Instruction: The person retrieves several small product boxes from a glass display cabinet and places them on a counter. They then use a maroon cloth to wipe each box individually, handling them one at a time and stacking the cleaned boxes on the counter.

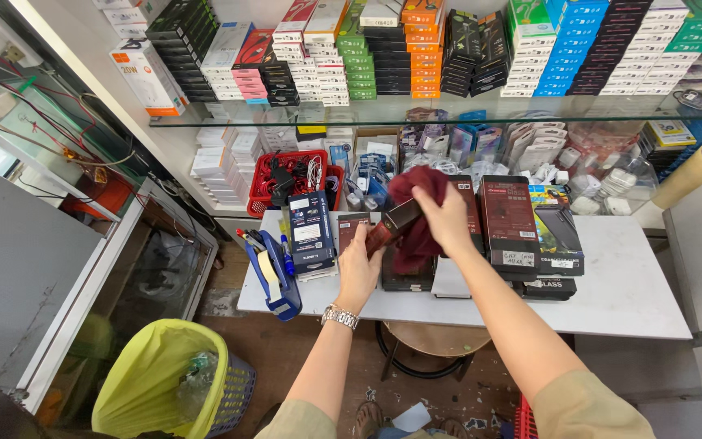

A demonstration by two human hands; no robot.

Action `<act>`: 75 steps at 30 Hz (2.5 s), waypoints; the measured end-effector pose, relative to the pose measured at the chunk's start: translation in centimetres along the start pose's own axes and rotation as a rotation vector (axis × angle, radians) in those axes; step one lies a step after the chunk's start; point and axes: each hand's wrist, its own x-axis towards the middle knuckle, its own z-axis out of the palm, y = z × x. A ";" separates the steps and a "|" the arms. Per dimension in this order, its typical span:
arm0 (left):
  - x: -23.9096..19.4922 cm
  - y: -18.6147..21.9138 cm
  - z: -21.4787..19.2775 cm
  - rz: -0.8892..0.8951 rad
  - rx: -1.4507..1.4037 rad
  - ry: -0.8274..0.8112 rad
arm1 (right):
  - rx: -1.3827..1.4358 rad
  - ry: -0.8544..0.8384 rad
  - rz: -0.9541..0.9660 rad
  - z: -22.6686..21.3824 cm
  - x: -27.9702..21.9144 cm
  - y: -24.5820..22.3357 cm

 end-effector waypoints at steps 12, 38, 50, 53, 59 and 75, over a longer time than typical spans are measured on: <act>3.2 -5.3 -1.2 -0.481 -1.128 -0.059 | 0.013 -0.347 0.339 -2.0 -3.2 4.1; 3.1 -7.2 1.1 -0.647 -1.336 -0.151 | 0.714 -0.141 0.699 -3.7 -1.1 0.7; 4.9 -3.2 0.9 -0.724 -0.747 -0.237 | 0.009 -0.406 0.223 0.1 -4.1 3.0; 4.6 -2.8 2.2 -0.682 -0.947 -0.247 | -0.122 -0.455 0.029 2.1 -5.1 5.1; 3.2 -3.7 0.2 -0.687 -1.184 -0.477 | -0.490 -0.120 0.392 0.1 -0.9 6.6; 4.0 -1.6 -1.6 -0.229 -0.501 -0.225 | 0.378 -0.307 0.384 -1.4 -1.7 0.5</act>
